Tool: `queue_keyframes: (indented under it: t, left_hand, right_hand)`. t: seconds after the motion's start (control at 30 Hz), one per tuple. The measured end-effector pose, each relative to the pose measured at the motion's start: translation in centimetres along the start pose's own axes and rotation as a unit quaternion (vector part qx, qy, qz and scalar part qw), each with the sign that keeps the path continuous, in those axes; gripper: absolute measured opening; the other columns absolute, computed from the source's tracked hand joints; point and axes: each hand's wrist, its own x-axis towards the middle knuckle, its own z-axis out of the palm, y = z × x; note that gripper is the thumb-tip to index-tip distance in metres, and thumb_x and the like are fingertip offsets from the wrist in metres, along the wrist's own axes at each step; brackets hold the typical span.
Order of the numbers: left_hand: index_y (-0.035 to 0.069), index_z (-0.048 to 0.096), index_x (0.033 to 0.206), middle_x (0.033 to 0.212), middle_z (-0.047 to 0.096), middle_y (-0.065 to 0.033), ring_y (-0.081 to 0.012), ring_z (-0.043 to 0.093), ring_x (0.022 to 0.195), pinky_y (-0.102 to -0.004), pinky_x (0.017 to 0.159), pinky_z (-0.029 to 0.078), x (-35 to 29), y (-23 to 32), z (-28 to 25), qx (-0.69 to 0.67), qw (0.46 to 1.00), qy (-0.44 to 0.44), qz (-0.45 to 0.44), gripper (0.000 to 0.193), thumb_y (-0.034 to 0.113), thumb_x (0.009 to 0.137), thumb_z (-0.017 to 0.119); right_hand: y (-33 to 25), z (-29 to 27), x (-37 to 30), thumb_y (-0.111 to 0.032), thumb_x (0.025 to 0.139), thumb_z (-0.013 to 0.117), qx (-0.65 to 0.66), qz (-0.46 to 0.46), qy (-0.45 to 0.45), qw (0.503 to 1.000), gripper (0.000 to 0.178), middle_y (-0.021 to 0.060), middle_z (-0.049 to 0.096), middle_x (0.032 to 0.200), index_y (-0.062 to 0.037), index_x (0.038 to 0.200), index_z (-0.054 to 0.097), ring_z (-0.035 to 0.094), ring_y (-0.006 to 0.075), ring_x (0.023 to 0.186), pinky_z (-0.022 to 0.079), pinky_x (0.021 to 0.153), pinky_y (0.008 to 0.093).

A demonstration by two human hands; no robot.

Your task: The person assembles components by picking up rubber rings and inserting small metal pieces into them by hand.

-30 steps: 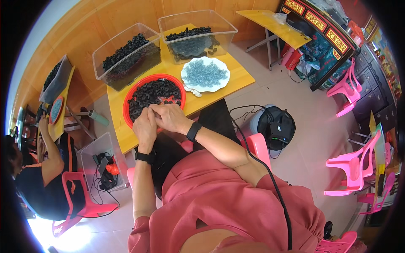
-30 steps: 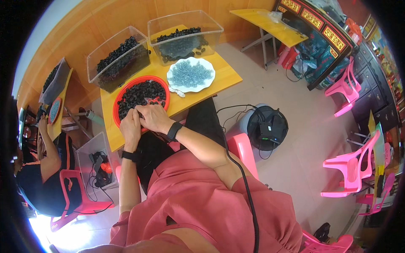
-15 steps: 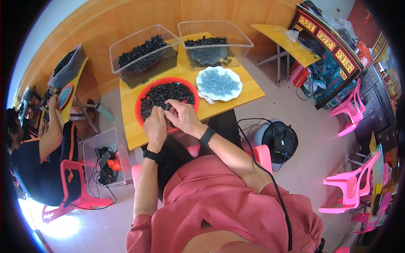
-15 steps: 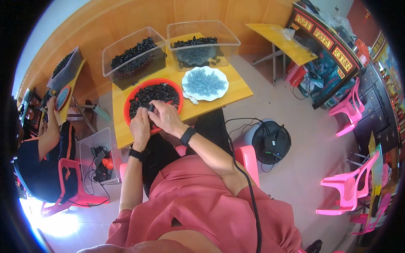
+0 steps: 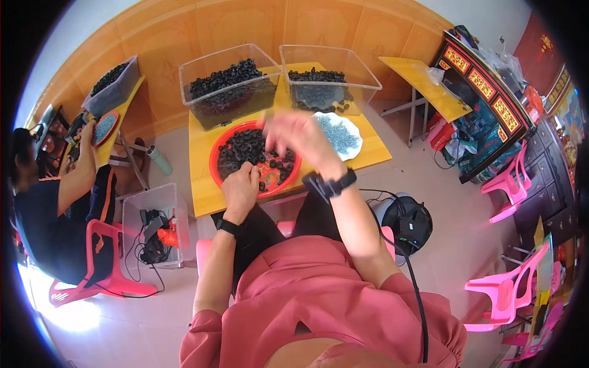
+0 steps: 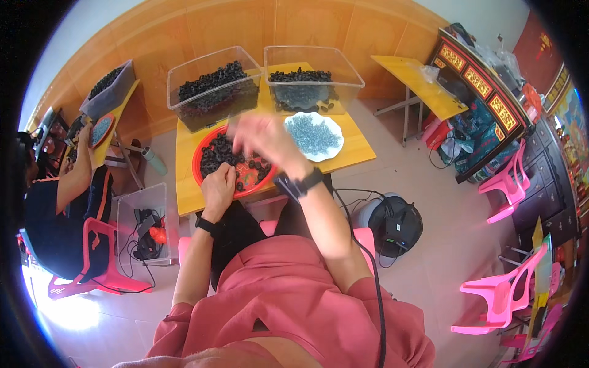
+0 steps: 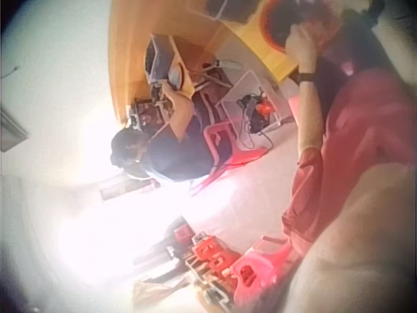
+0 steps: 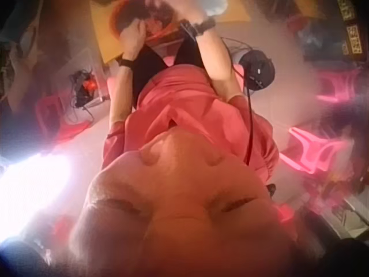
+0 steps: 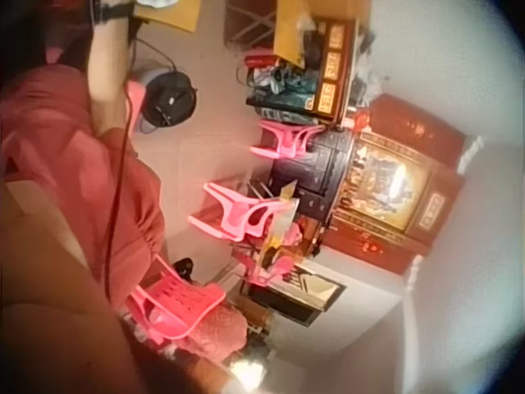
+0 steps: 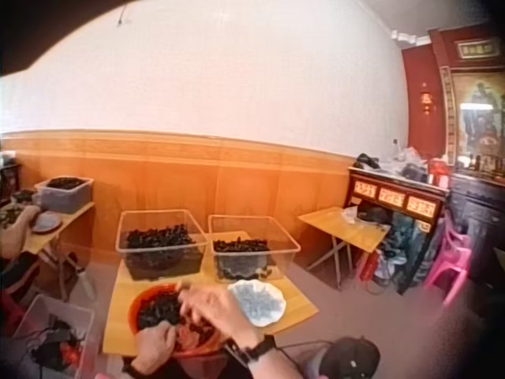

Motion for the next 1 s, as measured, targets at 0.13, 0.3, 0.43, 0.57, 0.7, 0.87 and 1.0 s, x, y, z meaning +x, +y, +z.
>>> queue_keyframes:
  t: [0.13, 0.3, 0.43, 0.57, 0.7, 0.87, 1.0]
  left_hand:
    - [0.008, 0.06, 0.083, 0.068, 0.064, -0.0192, -0.0404, 0.064, 0.069, -0.0517, 0.06, 0.048, 0.0, 0.2, -0.2, -0.002, 1.0, -0.007, -0.003, 0.025, 0.028, 0.096, 0.055]
    - [0.008, 0.06, 0.087, 0.065, 0.063, -0.0156, -0.0372, 0.065, 0.066, -0.0487, 0.057, 0.047, 0.3, 0.1, -0.2, -0.068, 0.998, 0.011, -0.005, 0.018, 0.025, 0.094, 0.059]
    - [0.005, 0.061, 0.091, 0.061, 0.056, -0.0086, -0.0189, 0.058, 0.056, -0.0345, 0.053, 0.044, 0.8, -0.4, -0.4, -0.152, 0.988, 0.008, -0.035, 0.015, 0.02, 0.091, 0.066]
    - [0.004, 0.057, 0.08, 0.057, 0.054, 0.0012, -0.0079, 0.05, 0.048, -0.0257, 0.047, 0.037, 1.8, -1.2, -1.5, -0.376, 0.921, -0.056, -0.084, 0.022, 0.019, 0.094, 0.066]
    - [0.009, 0.058, 0.085, 0.062, 0.051, 0.0066, -0.0021, 0.046, 0.053, -0.0179, 0.049, 0.034, 2.5, 1.0, -6.0, -0.521, 0.837, -0.113, -0.123, 0.018, 0.021, 0.095, 0.066]
    - [0.003, 0.055, 0.089, 0.069, 0.051, 0.0003, -0.0077, 0.047, 0.059, -0.0217, 0.055, 0.036, 0.7, 5.5, -13.8, -0.62, 0.782, -0.058, 0.028, 0.025, 0.026, 0.099, 0.056]
    - [-0.001, 0.06, 0.091, 0.076, 0.064, -0.0109, -0.0235, 0.061, 0.057, -0.0291, 0.051, 0.047, -0.8, 7.7, -18.9, -0.673, 0.641, -0.195, 0.311, 0.038, 0.037, 0.096, 0.059]
  right_hand:
    - [0.9, -0.2, 1.7, -0.024, 0.092, 0.07, -0.077, -0.042, 0.166, 0.982, 0.037, 0.0063, 0.071, 0.077, 0.0002, 0.119, 0.066, 0.057, 0.0061, 0.06, 0.046, 0.055, 0.0206]
    - [5.9, 2.7, -2.0, -0.021, 0.09, 0.07, -0.111, 0.006, 0.167, 0.98, 0.023, 0.0077, 0.07, 0.073, 0.0026, 0.092, 0.07, 0.065, 0.0099, 0.065, 0.051, 0.059, 0.0254]
    - [9.0, 3.0, -2.9, -0.02, 0.09, 0.07, -0.156, -0.014, 0.182, 0.971, 0.023, 0.0092, 0.068, 0.07, 0.0029, 0.09, 0.069, 0.064, 0.0112, 0.062, 0.049, 0.057, 0.0265]
    - [8.9, 3.6, -3.4, -0.02, 0.09, 0.07, -0.174, -0.047, 0.2, 0.963, 0.023, 0.0105, 0.065, 0.064, 0.0025, 0.084, 0.067, 0.059, 0.0106, 0.056, 0.044, 0.052, 0.0281]
    - [9.7, 4.0, -3.9, -0.018, 0.089, 0.07, -0.175, -0.06, 0.219, 0.958, 0.033, 0.0102, 0.049, 0.051, 0.0016, 0.067, 0.057, 0.042, 0.011, 0.046, 0.033, 0.045, 0.033]
    - [10.2, 4.4, -4.8, -0.015, 0.089, 0.069, -0.246, -0.074, 0.163, 0.953, 0.036, 0.0108, 0.046, 0.052, -0.0004, 0.063, 0.048, 0.046, 0.0183, 0.045, 0.035, 0.045, 0.0345]
    - [8.8, 5.1, -5.3, -0.012, 0.086, 0.07, -0.282, -0.136, 0.144, 0.939, 0.033, 0.0088, 0.045, 0.053, -0.0029, 0.062, 0.049, 0.046, 0.0238, 0.048, 0.036, 0.05, 0.0357]
